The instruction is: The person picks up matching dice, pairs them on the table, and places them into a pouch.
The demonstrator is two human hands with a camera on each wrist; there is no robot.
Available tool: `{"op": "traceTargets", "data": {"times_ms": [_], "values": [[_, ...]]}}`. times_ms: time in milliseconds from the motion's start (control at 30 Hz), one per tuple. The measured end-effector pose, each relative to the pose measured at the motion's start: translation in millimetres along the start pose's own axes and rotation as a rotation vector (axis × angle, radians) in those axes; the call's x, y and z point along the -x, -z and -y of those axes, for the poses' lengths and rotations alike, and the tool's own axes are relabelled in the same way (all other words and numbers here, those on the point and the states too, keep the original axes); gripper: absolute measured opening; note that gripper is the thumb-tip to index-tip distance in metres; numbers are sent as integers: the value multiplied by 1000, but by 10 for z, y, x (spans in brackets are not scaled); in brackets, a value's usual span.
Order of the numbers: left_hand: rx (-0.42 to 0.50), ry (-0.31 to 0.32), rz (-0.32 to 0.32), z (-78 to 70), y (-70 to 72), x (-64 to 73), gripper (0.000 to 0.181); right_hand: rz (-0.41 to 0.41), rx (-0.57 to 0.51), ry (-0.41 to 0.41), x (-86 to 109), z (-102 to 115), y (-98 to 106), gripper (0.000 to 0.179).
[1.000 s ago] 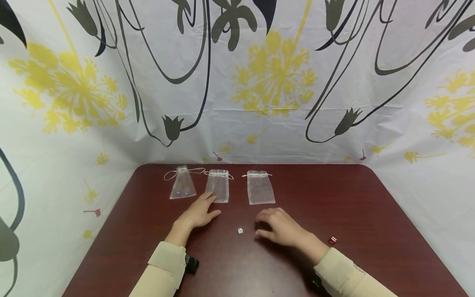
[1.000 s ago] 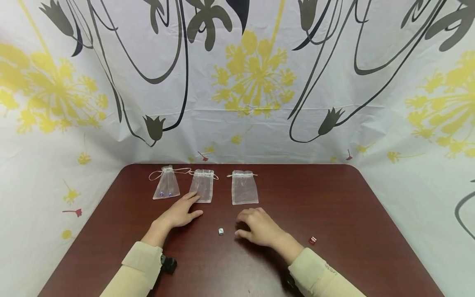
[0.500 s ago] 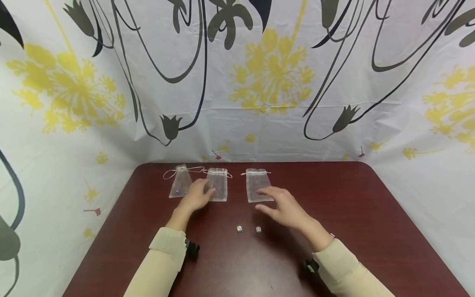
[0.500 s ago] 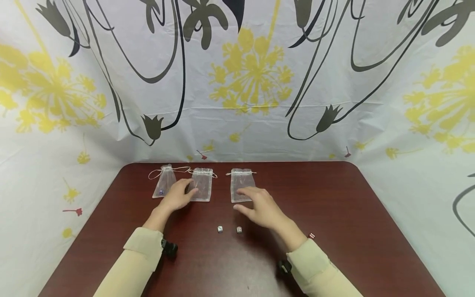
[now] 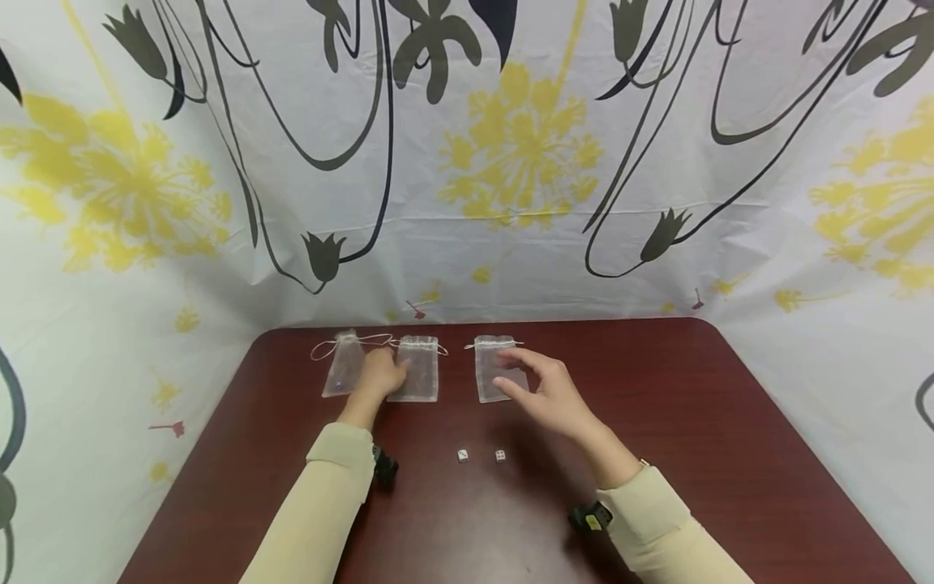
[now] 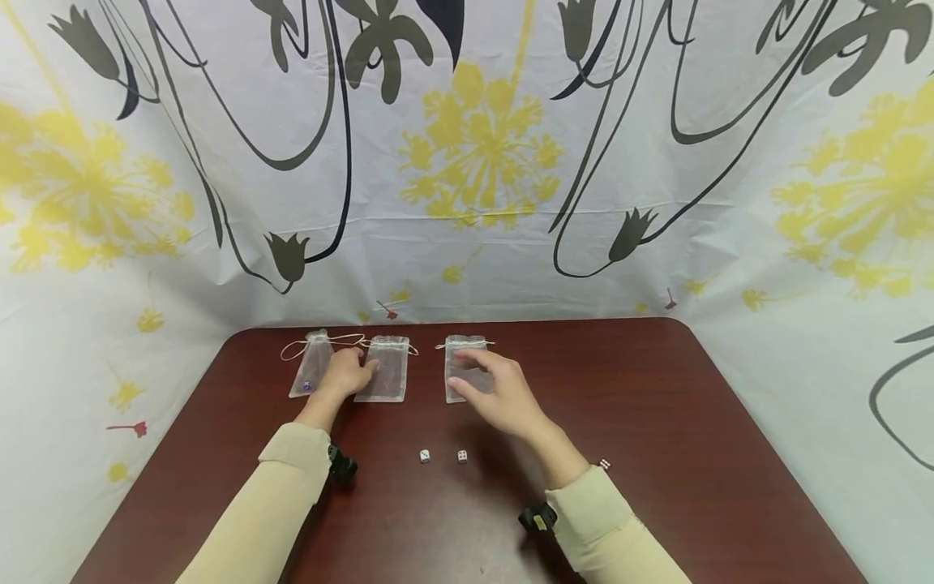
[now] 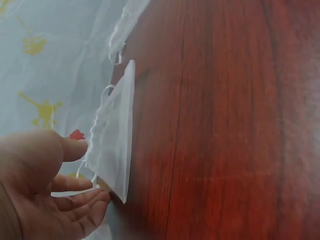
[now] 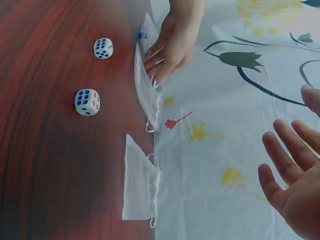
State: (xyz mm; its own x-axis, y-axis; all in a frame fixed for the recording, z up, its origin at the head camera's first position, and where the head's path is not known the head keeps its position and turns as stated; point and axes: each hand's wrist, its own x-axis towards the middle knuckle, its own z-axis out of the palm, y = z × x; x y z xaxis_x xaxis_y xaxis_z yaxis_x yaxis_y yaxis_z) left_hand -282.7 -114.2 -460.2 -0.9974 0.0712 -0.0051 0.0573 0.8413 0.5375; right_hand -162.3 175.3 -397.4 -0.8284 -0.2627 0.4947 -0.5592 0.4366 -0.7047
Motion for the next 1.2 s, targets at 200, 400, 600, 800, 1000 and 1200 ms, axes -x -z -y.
{"op": "traceTargets", "data": {"times_ms": [200, 400, 600, 800, 1000, 1200], "values": [[-128, 59, -9, 38, -6, -66, 48, 1, -59, -19, 2, 27, -73, 37], [-123, 162, -19, 96, 21, -72, 34, 5, -112, -22, -15, 40, -113, 38], [73, 33, -78, 76, 31, 0, 22, -29, -122, -53, -48, 98, -75, 36], [297, -152, -103, -65, 99, 157, 18, -56, -125, -66, -101, 418, 54, 29], [445, -221, -103, -300, 206, 352, 15, -95, -126, -69, -137, 503, 112, 27], [578, -271, -121, -488, 308, 513, 12, -124, -124, -55, -172, 557, 134, 26]]}}
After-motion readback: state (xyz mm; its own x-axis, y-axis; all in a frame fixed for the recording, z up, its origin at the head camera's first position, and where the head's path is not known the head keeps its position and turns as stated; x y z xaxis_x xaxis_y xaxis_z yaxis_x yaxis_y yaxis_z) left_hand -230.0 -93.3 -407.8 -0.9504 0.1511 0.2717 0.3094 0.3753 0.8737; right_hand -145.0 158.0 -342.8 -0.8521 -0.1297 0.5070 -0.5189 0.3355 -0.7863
